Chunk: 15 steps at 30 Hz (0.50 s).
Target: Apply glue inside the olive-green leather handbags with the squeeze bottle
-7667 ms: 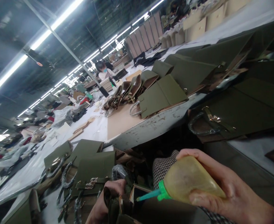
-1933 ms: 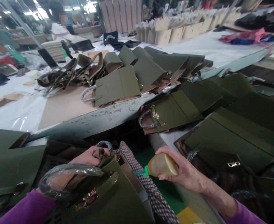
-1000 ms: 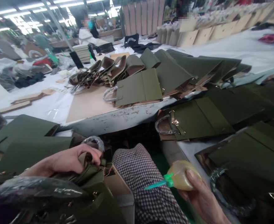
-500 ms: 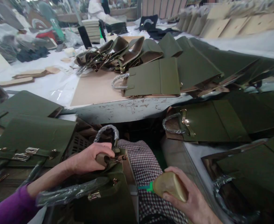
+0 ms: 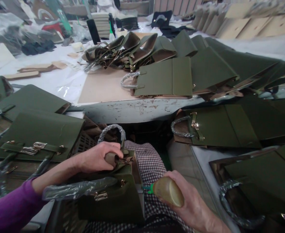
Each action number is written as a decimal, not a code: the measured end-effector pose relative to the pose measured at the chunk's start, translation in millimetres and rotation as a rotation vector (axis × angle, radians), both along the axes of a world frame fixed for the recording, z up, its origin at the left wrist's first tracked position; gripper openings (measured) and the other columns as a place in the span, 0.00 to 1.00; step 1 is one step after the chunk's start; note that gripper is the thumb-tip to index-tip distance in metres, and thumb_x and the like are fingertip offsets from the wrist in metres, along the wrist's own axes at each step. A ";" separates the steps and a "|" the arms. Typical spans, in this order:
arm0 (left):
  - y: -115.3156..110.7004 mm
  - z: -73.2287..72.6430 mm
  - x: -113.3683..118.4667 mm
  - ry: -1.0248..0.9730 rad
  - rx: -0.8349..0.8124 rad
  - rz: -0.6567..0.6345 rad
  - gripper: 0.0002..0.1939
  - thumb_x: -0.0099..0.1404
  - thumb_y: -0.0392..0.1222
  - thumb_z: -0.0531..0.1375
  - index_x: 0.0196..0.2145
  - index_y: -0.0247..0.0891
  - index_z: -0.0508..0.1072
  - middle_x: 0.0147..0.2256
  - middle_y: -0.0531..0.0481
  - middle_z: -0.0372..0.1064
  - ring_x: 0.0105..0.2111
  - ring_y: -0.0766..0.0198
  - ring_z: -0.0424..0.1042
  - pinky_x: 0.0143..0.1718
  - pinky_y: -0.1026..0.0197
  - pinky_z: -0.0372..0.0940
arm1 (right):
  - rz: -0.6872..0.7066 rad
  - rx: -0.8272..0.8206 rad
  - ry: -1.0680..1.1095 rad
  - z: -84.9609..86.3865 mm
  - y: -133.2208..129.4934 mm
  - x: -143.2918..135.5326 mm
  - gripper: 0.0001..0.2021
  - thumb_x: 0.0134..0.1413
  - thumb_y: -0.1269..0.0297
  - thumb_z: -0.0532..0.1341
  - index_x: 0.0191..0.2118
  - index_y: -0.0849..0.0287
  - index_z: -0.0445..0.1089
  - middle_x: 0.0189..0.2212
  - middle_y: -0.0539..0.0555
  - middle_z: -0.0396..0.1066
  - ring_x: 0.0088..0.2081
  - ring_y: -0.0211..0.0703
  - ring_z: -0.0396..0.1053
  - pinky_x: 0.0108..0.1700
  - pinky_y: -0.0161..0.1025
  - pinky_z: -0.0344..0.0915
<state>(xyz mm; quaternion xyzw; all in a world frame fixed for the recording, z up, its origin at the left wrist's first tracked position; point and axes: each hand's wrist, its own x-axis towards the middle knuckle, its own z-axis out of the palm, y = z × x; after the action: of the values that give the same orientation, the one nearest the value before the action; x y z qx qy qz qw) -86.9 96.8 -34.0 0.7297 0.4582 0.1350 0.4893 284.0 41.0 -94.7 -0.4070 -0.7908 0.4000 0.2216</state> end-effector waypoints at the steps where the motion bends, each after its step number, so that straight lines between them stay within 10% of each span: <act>1: -0.3 0.4 0.7 -0.002 0.002 -0.003 0.17 0.50 0.30 0.59 0.37 0.37 0.81 0.34 0.55 0.65 0.34 0.64 0.67 0.36 0.63 0.59 | 0.000 -0.013 -0.004 0.9 0.4 0.1 0.27 0.59 0.65 0.72 0.59 0.46 0.62 0.47 0.52 0.76 0.43 0.50 0.79 0.44 0.42 0.78; 15: -27.4 19.7 3.0 0.051 0.085 -0.013 0.09 0.59 0.30 0.62 0.36 0.38 0.79 0.33 0.56 0.64 0.31 0.68 0.67 0.33 0.66 0.59 | -0.224 -0.276 -0.038 -2.1 -6.9 3.5 0.23 0.55 0.53 0.71 0.54 0.52 0.69 0.50 0.56 0.79 0.48 0.57 0.79 0.51 0.52 0.77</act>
<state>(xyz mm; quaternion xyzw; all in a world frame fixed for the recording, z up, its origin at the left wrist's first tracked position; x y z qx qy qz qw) -83.9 69.4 -14.4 0.7560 0.4597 0.1327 0.4467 287.5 34.1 -96.9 -0.5266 -0.6819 0.4699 0.1918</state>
